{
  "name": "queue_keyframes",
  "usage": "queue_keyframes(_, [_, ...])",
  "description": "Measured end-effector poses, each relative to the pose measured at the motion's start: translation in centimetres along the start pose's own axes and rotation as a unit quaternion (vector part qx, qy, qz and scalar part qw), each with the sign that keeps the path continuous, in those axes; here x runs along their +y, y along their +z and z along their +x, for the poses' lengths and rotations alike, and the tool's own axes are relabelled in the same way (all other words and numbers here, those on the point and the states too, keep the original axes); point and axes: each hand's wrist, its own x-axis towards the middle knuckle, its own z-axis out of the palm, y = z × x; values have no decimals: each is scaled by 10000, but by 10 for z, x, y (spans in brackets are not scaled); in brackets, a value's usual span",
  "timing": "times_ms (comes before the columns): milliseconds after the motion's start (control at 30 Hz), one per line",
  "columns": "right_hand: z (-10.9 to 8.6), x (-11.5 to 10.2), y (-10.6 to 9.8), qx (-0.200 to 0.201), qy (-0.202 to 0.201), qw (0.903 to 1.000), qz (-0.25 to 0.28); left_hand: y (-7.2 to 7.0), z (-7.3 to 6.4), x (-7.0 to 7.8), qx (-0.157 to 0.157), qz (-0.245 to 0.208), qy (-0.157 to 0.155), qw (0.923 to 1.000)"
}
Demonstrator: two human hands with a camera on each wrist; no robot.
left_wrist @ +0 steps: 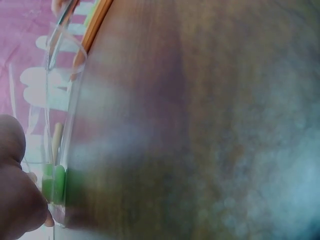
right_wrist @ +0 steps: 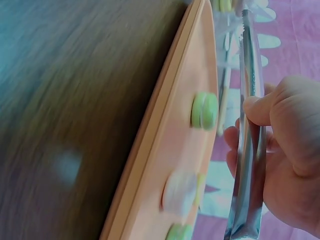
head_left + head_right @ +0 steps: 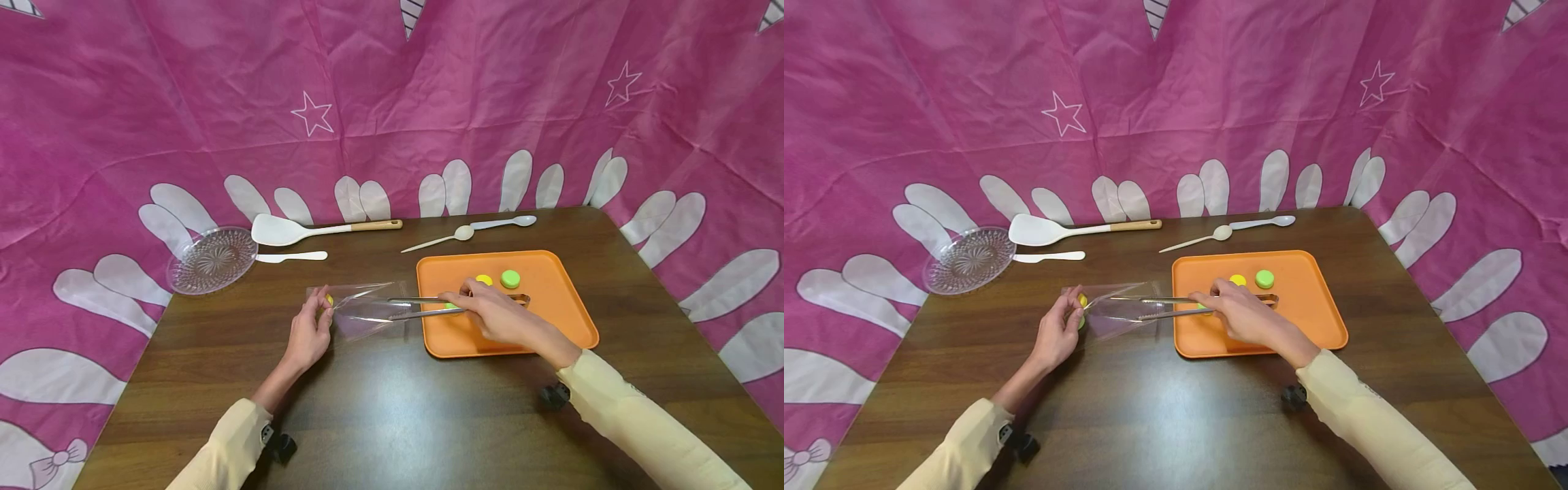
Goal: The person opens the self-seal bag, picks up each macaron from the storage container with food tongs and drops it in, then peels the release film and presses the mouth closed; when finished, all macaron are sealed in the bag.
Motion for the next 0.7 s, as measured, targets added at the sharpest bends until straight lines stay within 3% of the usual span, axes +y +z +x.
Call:
queue_keyframes(433, [-34,18,-20,42,208,9993,-303,-2,-2,-1,-128,-60,-192,9997])
queue_keyframes(700, [-55,30,-33,478,29,9979,-445,-1,-2,1,-79,-32,-154,9998])
